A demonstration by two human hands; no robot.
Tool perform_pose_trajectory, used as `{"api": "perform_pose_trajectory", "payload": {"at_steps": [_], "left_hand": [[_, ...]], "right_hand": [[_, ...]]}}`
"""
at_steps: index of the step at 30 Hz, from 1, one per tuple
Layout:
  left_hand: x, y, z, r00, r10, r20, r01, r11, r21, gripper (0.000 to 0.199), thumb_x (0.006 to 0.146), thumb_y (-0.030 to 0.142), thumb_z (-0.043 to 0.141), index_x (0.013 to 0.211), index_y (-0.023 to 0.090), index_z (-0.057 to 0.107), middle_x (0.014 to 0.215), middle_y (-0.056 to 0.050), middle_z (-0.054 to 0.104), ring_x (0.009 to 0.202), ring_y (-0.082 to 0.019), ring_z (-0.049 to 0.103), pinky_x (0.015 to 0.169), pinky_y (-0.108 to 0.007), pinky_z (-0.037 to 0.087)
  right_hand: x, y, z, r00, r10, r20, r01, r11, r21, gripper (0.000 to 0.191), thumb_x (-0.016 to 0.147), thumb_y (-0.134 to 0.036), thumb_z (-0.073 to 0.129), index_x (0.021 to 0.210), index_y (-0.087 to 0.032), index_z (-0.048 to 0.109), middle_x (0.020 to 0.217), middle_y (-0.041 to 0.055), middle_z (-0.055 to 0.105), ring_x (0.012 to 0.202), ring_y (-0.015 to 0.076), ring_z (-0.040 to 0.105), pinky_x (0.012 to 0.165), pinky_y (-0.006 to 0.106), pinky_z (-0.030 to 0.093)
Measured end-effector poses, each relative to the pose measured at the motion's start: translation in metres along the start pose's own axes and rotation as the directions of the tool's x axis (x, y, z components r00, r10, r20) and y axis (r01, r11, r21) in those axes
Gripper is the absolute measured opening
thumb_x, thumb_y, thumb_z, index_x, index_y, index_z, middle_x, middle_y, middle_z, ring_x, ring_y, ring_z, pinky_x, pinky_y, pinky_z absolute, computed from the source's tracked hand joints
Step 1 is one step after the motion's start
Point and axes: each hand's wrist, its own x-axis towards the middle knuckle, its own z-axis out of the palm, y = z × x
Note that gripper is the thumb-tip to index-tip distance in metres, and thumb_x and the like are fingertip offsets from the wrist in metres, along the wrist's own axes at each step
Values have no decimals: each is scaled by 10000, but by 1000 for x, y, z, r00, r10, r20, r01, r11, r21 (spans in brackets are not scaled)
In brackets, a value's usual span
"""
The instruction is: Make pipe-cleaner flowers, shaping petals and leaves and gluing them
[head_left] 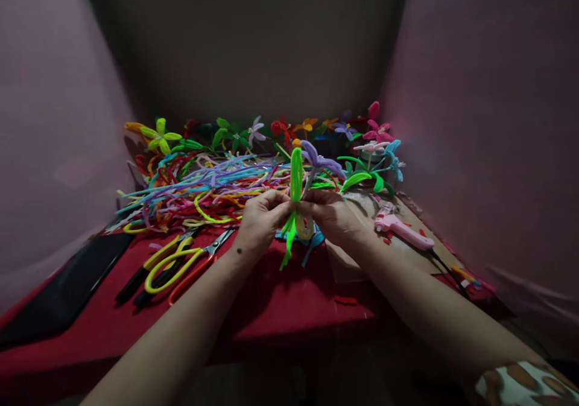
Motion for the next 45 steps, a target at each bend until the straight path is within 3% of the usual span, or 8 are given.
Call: {"api": "perform_pose_trajectory", "payload": {"at_steps": [3,8,15,23,29,34,38,45], "left_hand": [[-4,-3,3,989,131,-68,-113,969,220,128,722,246,595,656,147,641,576,10,569,529,-94,477,522,-201,364],[-10,-6,3,964,267,-18,-235,879,416,146,707,230,609,816,198,701,758,-33,678,677,-147,575,643,-219,411],[-6,3,2,997,-67,25,65,995,77,123,658,221,638,710,124,694,607,-17,643,561,-127,560,561,-224,443],[-1,-10,6,984,-177,-33,165,957,-238,241,534,256,763,702,112,666,615,-5,650,536,-104,571,565,-228,467],[-1,-8,7,983,-168,-73,153,973,-172,239,538,268,763,685,102,675,597,-13,643,523,-103,559,534,-220,464],[-3,-4,7,997,-80,-7,79,994,-71,194,612,242,700,762,119,710,672,-22,676,589,-124,579,608,-247,487],[-5,-3,7,997,-33,65,34,999,-12,230,610,201,687,828,134,713,730,-24,688,663,-142,595,657,-253,486],[-4,-3,6,997,-40,73,38,999,23,183,649,234,653,790,132,711,603,5,639,548,-100,542,563,-215,446]], "right_hand": [[-1,-2,5,999,-28,-42,25,997,-68,200,664,-369,640,689,-174,604,662,-7,566,650,125,518,665,253,420],[-1,-4,7,994,-67,-83,54,988,-143,186,695,-355,586,679,-170,597,669,-2,568,655,125,512,652,241,412],[-4,-10,7,990,-95,-106,72,976,-207,167,661,-326,615,626,-165,587,618,-15,532,601,115,468,580,236,371],[-6,-7,6,984,-139,-109,114,972,-204,113,670,-262,585,660,-151,604,623,-14,529,585,106,444,558,237,359],[-5,-1,5,960,-246,-136,194,930,-313,134,691,-297,605,659,-167,608,672,0,555,645,127,486,608,251,394],[-7,-8,4,928,-338,-159,243,869,-430,94,678,-234,631,637,-162,586,618,-16,527,594,111,461,587,244,384],[-7,-11,3,941,-300,-158,253,931,-263,146,635,-256,670,639,-163,557,604,-27,512,591,108,453,570,240,383],[-4,-6,3,962,-215,-166,208,976,-60,184,600,-296,703,650,-172,577,597,-35,501,576,102,445,568,248,374]]}}
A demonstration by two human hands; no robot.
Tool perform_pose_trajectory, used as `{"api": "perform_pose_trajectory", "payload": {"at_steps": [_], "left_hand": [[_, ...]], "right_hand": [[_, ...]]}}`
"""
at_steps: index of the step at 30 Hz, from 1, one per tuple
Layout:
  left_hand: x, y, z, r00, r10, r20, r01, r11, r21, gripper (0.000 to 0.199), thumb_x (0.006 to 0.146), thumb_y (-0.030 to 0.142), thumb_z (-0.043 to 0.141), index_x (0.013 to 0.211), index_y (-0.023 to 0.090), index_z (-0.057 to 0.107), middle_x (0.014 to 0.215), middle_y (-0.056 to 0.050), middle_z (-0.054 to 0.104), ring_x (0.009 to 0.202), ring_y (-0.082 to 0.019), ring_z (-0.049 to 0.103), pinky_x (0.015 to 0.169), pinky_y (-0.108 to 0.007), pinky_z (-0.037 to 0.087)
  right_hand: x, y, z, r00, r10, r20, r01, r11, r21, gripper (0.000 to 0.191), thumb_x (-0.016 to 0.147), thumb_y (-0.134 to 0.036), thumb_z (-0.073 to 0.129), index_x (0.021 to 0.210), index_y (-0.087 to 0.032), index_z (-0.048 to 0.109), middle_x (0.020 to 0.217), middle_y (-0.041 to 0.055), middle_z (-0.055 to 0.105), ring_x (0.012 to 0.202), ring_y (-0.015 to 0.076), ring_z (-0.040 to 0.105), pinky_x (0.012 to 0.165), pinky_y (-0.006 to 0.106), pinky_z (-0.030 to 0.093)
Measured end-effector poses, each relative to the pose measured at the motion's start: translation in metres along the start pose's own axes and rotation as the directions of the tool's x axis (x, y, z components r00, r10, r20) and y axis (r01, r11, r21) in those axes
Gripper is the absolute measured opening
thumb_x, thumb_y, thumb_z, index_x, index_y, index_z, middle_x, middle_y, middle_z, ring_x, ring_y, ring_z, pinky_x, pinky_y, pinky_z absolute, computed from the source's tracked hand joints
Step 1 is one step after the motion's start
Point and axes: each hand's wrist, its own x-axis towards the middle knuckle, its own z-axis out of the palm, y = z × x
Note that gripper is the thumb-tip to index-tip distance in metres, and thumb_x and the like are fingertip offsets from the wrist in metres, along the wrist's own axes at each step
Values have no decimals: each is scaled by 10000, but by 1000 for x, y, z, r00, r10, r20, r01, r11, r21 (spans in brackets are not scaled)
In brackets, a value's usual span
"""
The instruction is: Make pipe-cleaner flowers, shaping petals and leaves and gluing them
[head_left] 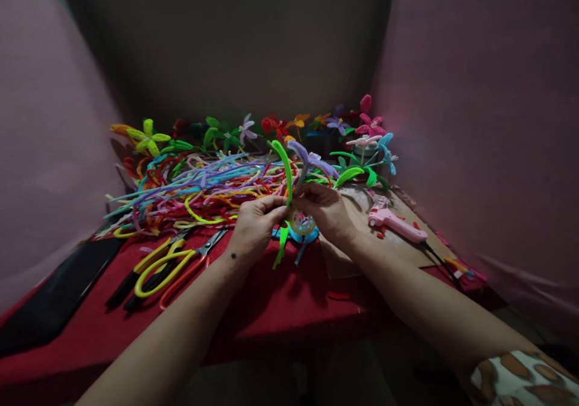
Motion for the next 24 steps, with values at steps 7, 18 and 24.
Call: {"api": "perform_pose_trajectory", "payload": {"at_steps": [7,18,24], "left_hand": [[-4,3,3,992,122,-16,-118,978,170,176,696,244,607,785,140,718,674,-7,657,608,-111,549,584,-206,436],[-7,0,5,986,163,-27,-154,966,209,230,757,290,543,862,132,674,639,-4,598,555,-104,530,534,-205,437],[-7,1,6,990,128,-59,-114,975,192,172,749,274,545,766,133,641,513,29,513,458,-79,463,466,-190,387]], "right_hand": [[2,4,-5,1000,-12,18,11,998,69,178,589,-277,723,657,-177,592,637,-28,546,610,109,473,618,261,399],[5,-1,-7,985,120,120,-143,968,205,150,591,-177,677,699,-157,575,667,-30,553,597,92,487,606,245,403],[4,-1,-9,971,144,190,-155,987,40,171,574,-218,704,664,-145,577,601,-35,538,543,84,472,534,224,370]]}}
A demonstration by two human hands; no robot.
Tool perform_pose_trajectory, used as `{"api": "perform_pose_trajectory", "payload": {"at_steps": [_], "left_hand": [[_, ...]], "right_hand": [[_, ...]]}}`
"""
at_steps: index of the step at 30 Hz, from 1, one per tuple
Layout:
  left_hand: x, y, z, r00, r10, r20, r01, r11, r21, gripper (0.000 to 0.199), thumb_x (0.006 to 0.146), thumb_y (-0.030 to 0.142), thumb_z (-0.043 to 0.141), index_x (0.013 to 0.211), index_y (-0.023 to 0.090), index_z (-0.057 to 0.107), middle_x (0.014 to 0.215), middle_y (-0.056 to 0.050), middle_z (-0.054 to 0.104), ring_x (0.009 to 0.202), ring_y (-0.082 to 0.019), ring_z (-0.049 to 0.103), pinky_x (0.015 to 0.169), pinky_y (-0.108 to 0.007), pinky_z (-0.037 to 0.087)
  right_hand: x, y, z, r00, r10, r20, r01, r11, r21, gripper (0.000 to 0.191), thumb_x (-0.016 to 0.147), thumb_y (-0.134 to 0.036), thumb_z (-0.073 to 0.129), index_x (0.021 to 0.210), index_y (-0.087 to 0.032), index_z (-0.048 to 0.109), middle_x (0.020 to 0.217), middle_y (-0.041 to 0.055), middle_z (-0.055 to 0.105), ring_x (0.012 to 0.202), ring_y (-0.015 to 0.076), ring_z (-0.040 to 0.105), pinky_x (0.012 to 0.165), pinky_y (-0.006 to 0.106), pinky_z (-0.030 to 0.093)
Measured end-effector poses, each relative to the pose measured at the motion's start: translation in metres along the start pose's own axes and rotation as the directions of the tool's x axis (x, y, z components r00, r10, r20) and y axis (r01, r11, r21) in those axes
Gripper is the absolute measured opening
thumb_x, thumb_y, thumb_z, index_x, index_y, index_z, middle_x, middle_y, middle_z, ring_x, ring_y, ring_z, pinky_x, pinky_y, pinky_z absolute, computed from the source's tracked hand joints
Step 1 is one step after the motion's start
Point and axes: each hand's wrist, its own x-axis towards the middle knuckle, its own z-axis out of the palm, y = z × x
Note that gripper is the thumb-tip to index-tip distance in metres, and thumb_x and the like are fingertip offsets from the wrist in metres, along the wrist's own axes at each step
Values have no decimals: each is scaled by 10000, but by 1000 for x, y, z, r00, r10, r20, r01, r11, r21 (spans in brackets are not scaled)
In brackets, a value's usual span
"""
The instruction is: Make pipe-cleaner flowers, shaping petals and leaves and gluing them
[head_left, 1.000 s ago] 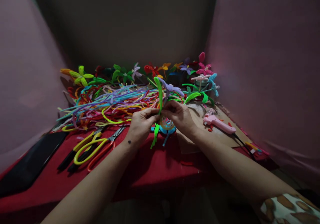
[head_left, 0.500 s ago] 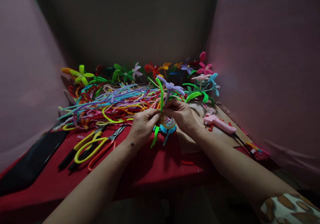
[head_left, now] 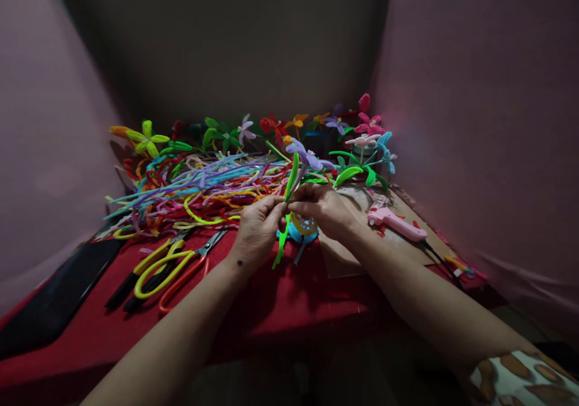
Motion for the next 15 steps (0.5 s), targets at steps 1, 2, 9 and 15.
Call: {"api": "perform_pose_trajectory", "payload": {"at_steps": [1,2,9,15], "left_hand": [[0,0,0,1000,-11,3,11,1000,-10,167,747,274,544,759,135,636,508,31,510,449,-79,458,460,-191,381],[0,-1,0,1000,-22,6,22,1000,-22,163,743,274,544,755,137,630,506,32,509,444,-79,455,456,-192,377],[0,2,2,998,-57,-12,56,998,-41,132,729,251,544,696,139,606,499,39,491,440,-69,439,445,-180,351],[-1,4,2,999,-28,-17,27,999,-44,142,740,254,536,688,137,596,501,41,473,447,-66,425,448,-179,344]], "right_hand": [[0,0,0,1000,-4,8,4,1000,-13,171,568,-215,707,657,-145,578,601,-37,538,550,84,476,539,223,371],[0,-1,0,1000,-9,15,9,1000,-22,166,565,-212,706,651,-144,581,599,-38,538,551,84,477,540,222,371],[1,-1,-1,997,65,-44,-66,997,-28,126,572,-201,686,671,-141,637,605,-21,590,555,97,511,550,230,391],[-1,-6,2,993,76,-93,-77,997,-9,157,564,-234,706,622,-136,598,530,-41,537,471,66,439,486,218,333]]}}
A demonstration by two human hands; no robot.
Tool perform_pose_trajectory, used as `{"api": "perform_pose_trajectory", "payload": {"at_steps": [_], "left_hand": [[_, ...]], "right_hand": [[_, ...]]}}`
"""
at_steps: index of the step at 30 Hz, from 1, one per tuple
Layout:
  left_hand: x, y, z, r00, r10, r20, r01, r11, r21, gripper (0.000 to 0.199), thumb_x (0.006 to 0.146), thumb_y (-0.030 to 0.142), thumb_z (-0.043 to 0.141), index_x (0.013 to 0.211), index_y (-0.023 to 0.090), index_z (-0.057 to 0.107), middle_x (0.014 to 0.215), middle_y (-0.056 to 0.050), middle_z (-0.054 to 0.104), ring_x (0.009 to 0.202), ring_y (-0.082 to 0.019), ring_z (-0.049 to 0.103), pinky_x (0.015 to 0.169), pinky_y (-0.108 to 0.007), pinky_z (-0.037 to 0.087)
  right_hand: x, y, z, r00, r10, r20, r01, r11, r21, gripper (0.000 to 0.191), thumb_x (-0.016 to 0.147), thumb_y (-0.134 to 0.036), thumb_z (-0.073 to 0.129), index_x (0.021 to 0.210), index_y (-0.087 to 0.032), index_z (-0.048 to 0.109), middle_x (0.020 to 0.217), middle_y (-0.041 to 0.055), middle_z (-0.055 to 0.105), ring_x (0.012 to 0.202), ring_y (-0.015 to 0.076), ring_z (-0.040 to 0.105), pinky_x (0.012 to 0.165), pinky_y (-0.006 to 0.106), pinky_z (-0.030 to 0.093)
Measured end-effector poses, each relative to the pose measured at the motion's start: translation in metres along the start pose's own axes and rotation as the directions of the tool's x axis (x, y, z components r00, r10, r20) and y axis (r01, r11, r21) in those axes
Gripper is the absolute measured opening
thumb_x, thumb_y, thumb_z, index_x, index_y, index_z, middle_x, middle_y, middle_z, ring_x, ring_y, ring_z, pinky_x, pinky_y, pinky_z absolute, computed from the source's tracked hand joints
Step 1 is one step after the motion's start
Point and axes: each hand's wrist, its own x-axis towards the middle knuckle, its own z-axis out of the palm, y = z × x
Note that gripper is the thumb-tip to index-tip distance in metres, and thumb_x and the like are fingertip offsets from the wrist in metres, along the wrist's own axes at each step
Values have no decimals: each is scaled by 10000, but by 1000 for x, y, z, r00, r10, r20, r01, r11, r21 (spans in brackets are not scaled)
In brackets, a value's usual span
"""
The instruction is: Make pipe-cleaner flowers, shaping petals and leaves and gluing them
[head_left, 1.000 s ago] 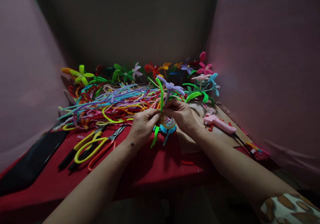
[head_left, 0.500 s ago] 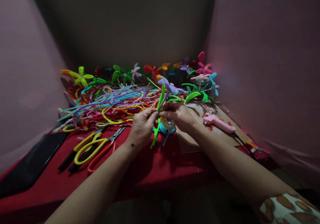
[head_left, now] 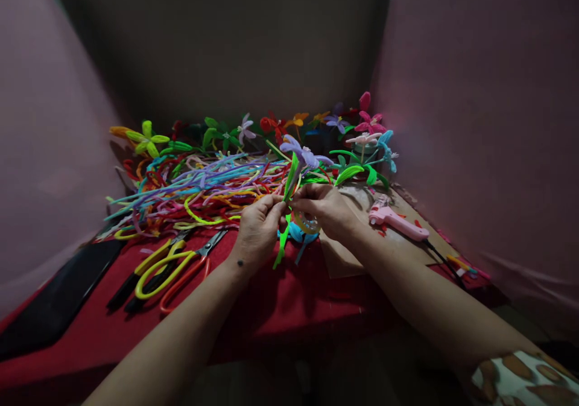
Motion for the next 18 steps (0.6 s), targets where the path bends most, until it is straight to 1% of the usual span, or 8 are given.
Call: {"api": "perform_pose_trajectory", "payload": {"at_steps": [2,6,8,10,12,13,15,18], "left_hand": [[0,-1,0,1000,5,13,-5,1000,-2,140,750,253,525,698,138,587,513,39,475,450,-68,430,450,-181,354],[0,-4,-1,1000,-1,30,2,1000,-19,131,748,256,531,689,148,572,540,34,489,453,-72,440,440,-185,369],[1,-5,-2,999,-5,42,7,998,-58,126,739,258,549,680,149,576,548,33,498,460,-72,448,441,-185,371],[2,-6,-4,998,-14,67,22,993,-118,118,730,255,571,691,145,590,574,28,523,481,-72,465,461,-187,382],[3,-7,-6,996,-36,85,51,982,-183,121,722,257,593,701,139,604,594,22,547,496,-71,481,479,-189,387],[4,-8,-7,994,-51,96,70,976,-208,126,717,260,604,704,135,610,587,20,552,493,-70,482,480,-190,383],[5,-8,-9,988,-77,130,108,962,-252,141,710,267,622,704,126,617,551,20,549,473,-65,470,474,-190,366],[8,-8,-10,975,-103,199,160,940,-301,163,708,276,638,693,116,610,502,25,531,442,-55,442,460,-190,343]], "right_hand": [[-1,-2,0,1000,8,-5,-8,1000,-17,190,565,-260,710,594,-135,569,495,-53,496,439,54,396,457,216,293],[0,-3,-1,1000,31,-3,-31,999,-37,223,551,-283,726,599,-134,566,506,-53,493,445,55,397,456,218,280],[0,-2,-2,999,41,21,-42,999,7,212,548,-275,733,641,-132,607,550,-41,527,476,61,425,483,222,308],[0,-2,-3,997,31,75,-37,996,77,198,553,-262,733,684,-137,652,624,-21,566,540,76,469,539,236,354],[0,-2,-4,994,-18,104,6,994,110,173,558,-251,733,689,-152,683,683,-8,579,614,96,499,600,253,387],[-1,-2,-4,994,-49,101,39,994,107,154,560,-248,733,680,-160,692,697,-6,576,640,103,502,619,258,395],[-2,-1,-4,992,-108,69,102,992,79,119,564,-237,729,661,-174,700,705,-4,564,674,113,502,636,262,404],[-4,1,-3,988,-152,26,150,986,79,90,569,-218,722,646,-184,691,709,-9,561,696,121,510,657,270,411]]}}
